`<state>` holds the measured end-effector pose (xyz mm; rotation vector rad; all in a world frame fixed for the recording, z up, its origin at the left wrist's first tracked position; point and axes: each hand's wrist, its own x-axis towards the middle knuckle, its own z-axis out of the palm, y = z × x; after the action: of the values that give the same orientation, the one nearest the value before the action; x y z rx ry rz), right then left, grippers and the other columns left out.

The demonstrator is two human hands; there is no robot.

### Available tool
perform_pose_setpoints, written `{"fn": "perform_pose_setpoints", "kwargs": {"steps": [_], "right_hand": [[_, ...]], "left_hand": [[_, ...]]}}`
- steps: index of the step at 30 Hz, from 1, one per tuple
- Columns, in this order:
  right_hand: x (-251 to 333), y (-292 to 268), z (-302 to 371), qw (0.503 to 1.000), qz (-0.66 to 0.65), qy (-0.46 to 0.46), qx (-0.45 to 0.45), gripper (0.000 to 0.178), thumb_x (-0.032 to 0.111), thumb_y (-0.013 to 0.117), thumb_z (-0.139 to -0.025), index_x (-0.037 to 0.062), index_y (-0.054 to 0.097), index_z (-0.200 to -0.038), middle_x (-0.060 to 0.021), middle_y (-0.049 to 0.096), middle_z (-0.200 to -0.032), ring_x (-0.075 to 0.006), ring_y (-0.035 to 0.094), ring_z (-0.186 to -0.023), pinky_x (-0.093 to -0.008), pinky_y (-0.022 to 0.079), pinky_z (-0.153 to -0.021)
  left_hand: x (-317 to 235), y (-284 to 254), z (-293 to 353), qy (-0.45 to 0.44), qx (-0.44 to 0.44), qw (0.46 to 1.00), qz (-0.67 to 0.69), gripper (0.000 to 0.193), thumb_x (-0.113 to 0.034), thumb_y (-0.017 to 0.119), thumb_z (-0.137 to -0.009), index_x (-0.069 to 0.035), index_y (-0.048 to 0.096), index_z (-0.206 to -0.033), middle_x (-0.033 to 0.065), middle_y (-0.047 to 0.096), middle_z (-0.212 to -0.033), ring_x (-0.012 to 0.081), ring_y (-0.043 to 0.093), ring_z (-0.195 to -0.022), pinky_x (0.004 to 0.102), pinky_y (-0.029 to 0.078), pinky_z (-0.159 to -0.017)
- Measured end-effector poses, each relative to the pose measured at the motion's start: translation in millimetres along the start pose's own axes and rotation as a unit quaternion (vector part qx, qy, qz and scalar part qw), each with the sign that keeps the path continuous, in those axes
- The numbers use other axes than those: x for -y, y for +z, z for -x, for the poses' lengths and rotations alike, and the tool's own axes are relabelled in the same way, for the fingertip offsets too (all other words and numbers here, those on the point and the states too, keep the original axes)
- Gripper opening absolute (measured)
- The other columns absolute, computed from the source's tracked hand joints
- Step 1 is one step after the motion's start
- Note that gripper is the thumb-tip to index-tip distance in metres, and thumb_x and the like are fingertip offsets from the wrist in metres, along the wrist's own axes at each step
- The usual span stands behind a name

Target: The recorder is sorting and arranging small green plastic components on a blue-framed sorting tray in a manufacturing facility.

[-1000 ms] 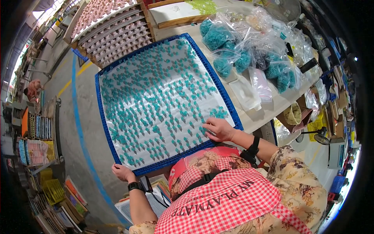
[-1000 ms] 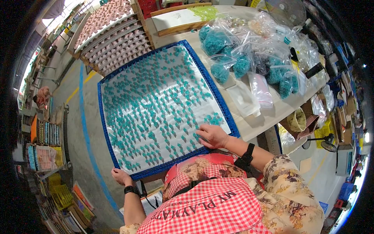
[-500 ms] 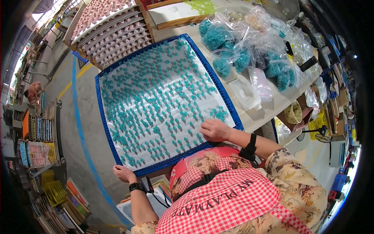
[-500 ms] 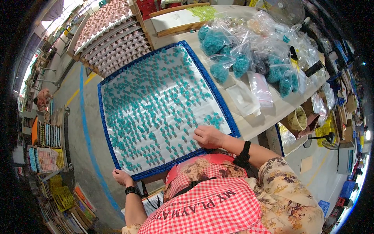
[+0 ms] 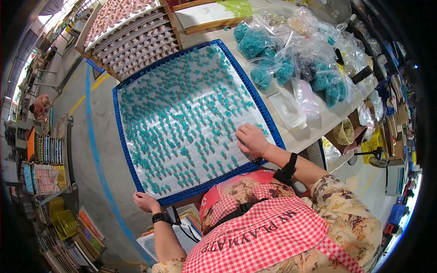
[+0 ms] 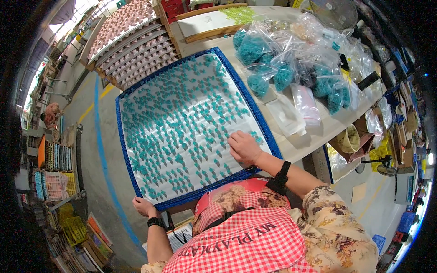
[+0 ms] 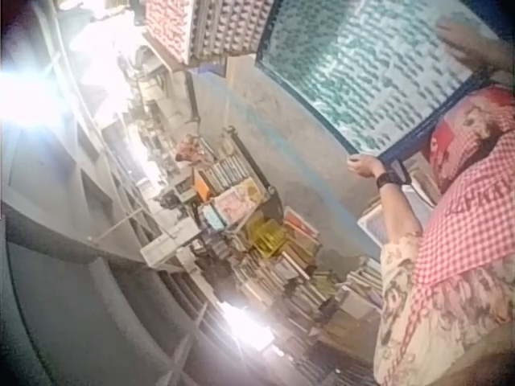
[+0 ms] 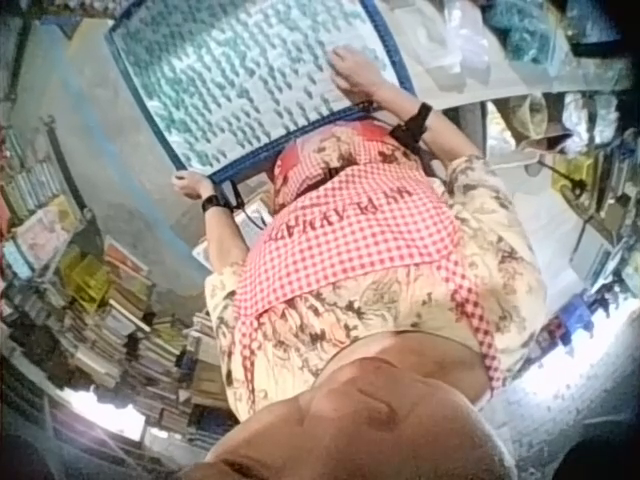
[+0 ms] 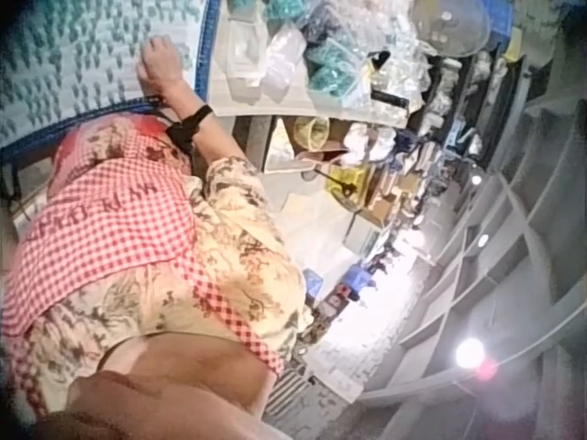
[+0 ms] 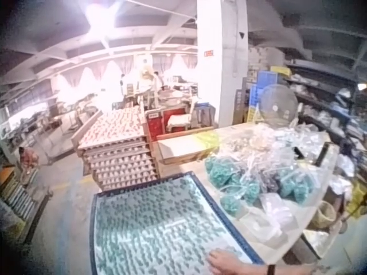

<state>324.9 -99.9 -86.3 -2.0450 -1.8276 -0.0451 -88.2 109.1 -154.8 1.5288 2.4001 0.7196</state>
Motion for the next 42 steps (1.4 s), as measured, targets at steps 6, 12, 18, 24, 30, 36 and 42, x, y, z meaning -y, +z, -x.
{"fn": "perform_pose_setpoints", "kwargs": {"steps": [6, 12, 18, 24, 30, 36, 42], "right_hand": [[-1.5, -6.5, -8.4, 0.998, -0.032, 0.042, -0.043, 0.037, 0.014, 0.065, -0.070, 0.0030, 0.054, -0.103, -0.0131, 0.053, -0.096, -0.0306, 0.055, -0.089, -0.0395, 0.048, -0.073], [-7.8, 6.3, -35.8, 0.995, -0.045, 0.057, -0.067, 0.036, 0.011, 0.063, -0.071, 0.0024, 0.054, -0.105, -0.0178, 0.054, -0.104, -0.0344, 0.055, -0.095, -0.0402, 0.048, -0.079], [-22.7, 12.9, -27.7, 0.994, -0.105, 0.011, 0.004, 0.025, 0.007, 0.060, -0.069, 0.0032, 0.052, -0.092, -0.0139, 0.052, -0.093, -0.0334, 0.053, -0.089, -0.0405, 0.046, -0.074], [-19.0, -6.7, -6.9, 0.986, -0.147, -0.037, 0.065, 0.024, 0.009, 0.062, -0.067, 0.0059, 0.052, -0.089, -0.0108, 0.050, -0.082, -0.0313, 0.051, -0.081, -0.0398, 0.043, -0.069], [18.3, -20.1, 4.0, 0.978, -0.118, -0.153, 0.078, 0.041, 0.027, 0.069, -0.076, 0.0072, 0.057, -0.109, -0.0089, 0.057, -0.103, -0.0256, 0.056, -0.093, -0.0372, 0.041, -0.079], [14.6, 5.2, 10.8, 0.960, -0.132, -0.205, 0.140, 0.036, 0.024, 0.072, -0.073, 0.0074, 0.057, -0.101, -0.0085, 0.055, -0.096, -0.0244, 0.057, -0.093, -0.0358, 0.045, -0.078], [34.0, -3.0, 3.2, 0.966, -0.128, -0.210, 0.074, 0.034, 0.022, 0.070, -0.073, 0.0089, 0.057, -0.102, -0.0052, 0.053, -0.089, -0.0221, 0.057, -0.086, -0.0365, 0.045, -0.074]], "left_hand": [[1.9, -0.9, 1.8, 0.008, -0.010, 1.000, 0.008, 0.034, -0.030, 0.039, -0.093, -0.009, 0.061, -0.107, 0.0145, 0.062, -0.110, 0.0357, 0.058, -0.098, 0.0460, 0.043, -0.083], [-2.7, -3.4, 3.4, 0.010, -0.009, 1.000, 0.000, 0.033, -0.031, 0.039, -0.093, -0.010, 0.062, -0.107, 0.0138, 0.062, -0.110, 0.0356, 0.058, -0.098, 0.0462, 0.044, -0.082], [-7.9, -6.1, 5.6, 0.002, -0.007, 1.000, 0.009, 0.035, -0.032, 0.039, -0.094, -0.009, 0.061, -0.107, 0.0134, 0.062, -0.110, 0.0349, 0.057, -0.099, 0.0458, 0.043, -0.083], [-3.6, -2.2, 3.1, 0.005, -0.012, 1.000, 0.007, 0.036, -0.033, 0.038, -0.094, -0.009, 0.061, -0.107, 0.0133, 0.062, -0.110, 0.0342, 0.058, -0.099, 0.0450, 0.043, -0.084], [-0.5, -1.0, 1.2, 0.009, -0.010, 1.000, 0.002, 0.034, -0.031, 0.039, -0.093, -0.009, 0.061, -0.107, 0.0133, 0.062, -0.109, 0.0344, 0.058, -0.098, 0.0449, 0.044, -0.084], [-5.8, -2.5, 3.5, -0.018, 0.001, 1.000, -0.009, 0.034, -0.031, 0.039, -0.093, -0.010, 0.061, -0.108, 0.0136, 0.062, -0.110, 0.0346, 0.058, -0.098, 0.0458, 0.044, -0.084], [-4.7, -2.4, 4.0, -0.010, -0.004, 1.000, 0.000, 0.034, -0.032, 0.039, -0.093, -0.011, 0.061, -0.108, 0.0135, 0.062, -0.110, 0.0348, 0.058, -0.098, 0.0460, 0.044, -0.083]]}}
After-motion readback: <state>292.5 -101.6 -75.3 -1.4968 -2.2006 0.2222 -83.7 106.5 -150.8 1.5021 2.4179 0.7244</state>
